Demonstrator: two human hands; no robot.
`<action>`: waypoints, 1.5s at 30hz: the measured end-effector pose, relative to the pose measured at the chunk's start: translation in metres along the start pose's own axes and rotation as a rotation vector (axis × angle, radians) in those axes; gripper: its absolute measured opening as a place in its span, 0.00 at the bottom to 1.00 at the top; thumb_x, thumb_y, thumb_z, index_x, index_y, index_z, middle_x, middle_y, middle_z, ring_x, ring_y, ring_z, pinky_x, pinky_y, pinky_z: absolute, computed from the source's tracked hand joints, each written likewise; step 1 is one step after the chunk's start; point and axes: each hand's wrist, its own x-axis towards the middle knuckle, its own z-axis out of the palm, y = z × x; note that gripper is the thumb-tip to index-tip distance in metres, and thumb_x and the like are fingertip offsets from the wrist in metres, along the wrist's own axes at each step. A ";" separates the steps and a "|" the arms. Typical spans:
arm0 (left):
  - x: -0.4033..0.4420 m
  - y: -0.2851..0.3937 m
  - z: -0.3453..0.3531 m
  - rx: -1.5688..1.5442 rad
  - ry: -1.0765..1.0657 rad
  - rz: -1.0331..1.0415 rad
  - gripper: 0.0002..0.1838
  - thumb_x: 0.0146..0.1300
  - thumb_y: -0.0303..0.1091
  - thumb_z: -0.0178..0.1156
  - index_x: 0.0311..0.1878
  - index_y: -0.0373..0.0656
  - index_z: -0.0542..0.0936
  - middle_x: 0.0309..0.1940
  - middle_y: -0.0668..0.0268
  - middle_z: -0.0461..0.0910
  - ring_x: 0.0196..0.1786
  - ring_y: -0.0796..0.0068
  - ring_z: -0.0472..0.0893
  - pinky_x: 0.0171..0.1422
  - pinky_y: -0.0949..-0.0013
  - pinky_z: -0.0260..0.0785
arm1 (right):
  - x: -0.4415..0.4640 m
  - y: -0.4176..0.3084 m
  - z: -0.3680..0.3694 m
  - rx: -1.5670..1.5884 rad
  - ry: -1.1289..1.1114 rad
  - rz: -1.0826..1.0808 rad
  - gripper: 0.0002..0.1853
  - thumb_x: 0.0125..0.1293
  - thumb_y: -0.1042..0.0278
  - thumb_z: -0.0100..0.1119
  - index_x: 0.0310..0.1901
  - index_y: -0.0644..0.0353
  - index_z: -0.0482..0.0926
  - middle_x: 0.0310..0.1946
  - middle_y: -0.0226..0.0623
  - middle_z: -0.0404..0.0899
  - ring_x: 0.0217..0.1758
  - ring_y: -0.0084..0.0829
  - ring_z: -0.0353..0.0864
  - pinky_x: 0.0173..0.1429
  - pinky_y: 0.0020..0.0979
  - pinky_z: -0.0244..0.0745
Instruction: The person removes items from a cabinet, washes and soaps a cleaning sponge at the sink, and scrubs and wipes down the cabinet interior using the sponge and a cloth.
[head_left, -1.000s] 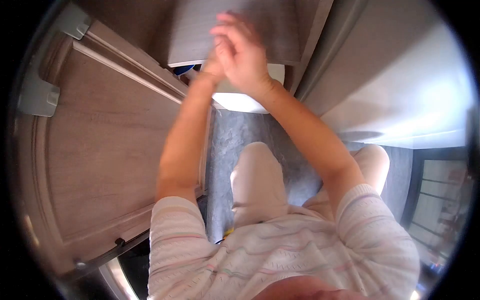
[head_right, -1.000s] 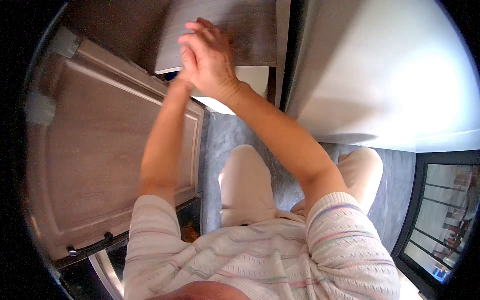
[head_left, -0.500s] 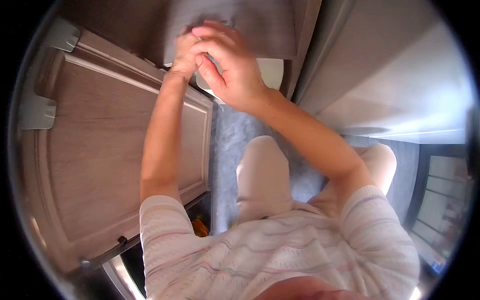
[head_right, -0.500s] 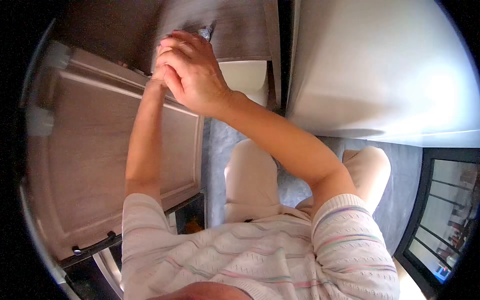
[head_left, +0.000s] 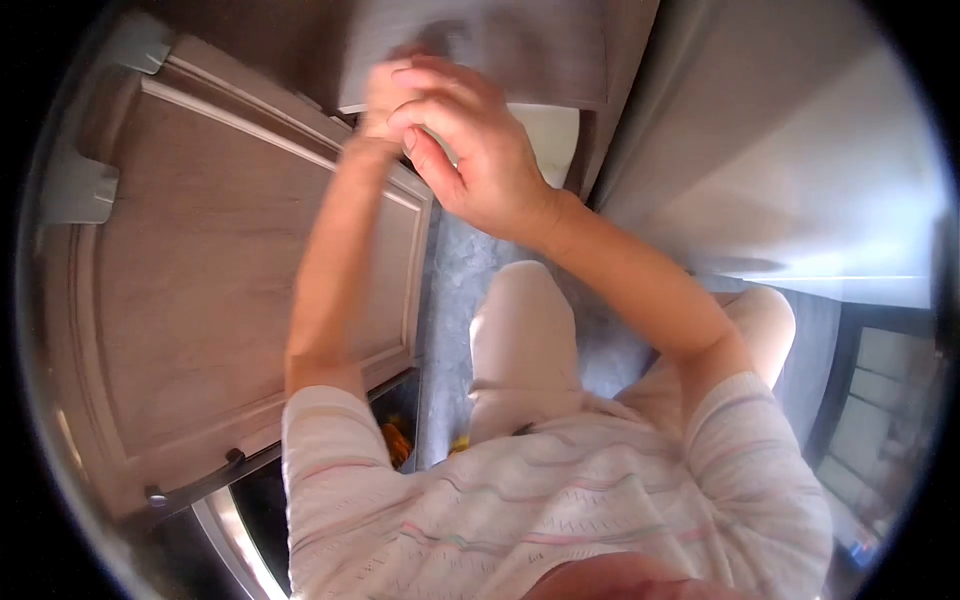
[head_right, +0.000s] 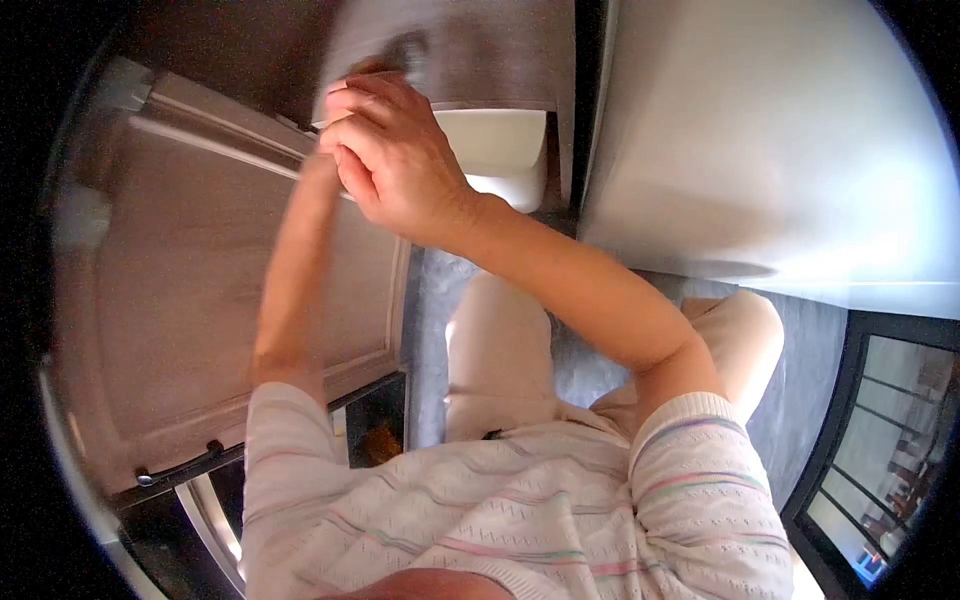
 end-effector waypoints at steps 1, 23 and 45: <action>0.007 0.011 0.033 -0.139 0.066 0.036 0.07 0.51 0.31 0.56 0.33 0.44 0.79 0.34 0.62 0.78 0.42 0.63 0.76 0.48 0.65 0.70 | 0.001 -0.004 -0.001 0.007 -0.002 0.008 0.08 0.49 0.77 0.58 0.33 0.57 0.74 0.45 0.38 0.72 0.53 0.43 0.69 0.56 0.42 0.62; 0.019 0.025 0.003 0.722 0.021 -0.117 0.07 0.50 0.32 0.48 0.22 0.47 0.75 0.21 0.59 0.76 0.31 0.60 0.79 0.35 0.60 0.72 | -0.023 0.042 -0.031 -0.775 -0.639 0.239 0.32 0.53 0.64 0.58 0.58 0.70 0.62 0.62 0.51 0.60 0.70 0.44 0.50 0.71 0.46 0.38; 0.186 0.051 0.083 0.369 -0.591 -0.195 0.24 0.51 0.33 0.51 0.54 0.46 0.74 0.56 0.53 0.70 0.58 0.57 0.70 0.61 0.61 0.63 | -0.032 0.033 -0.049 -0.757 -0.796 0.160 0.31 0.54 0.61 0.55 0.58 0.70 0.63 0.59 0.50 0.60 0.68 0.46 0.50 0.70 0.49 0.37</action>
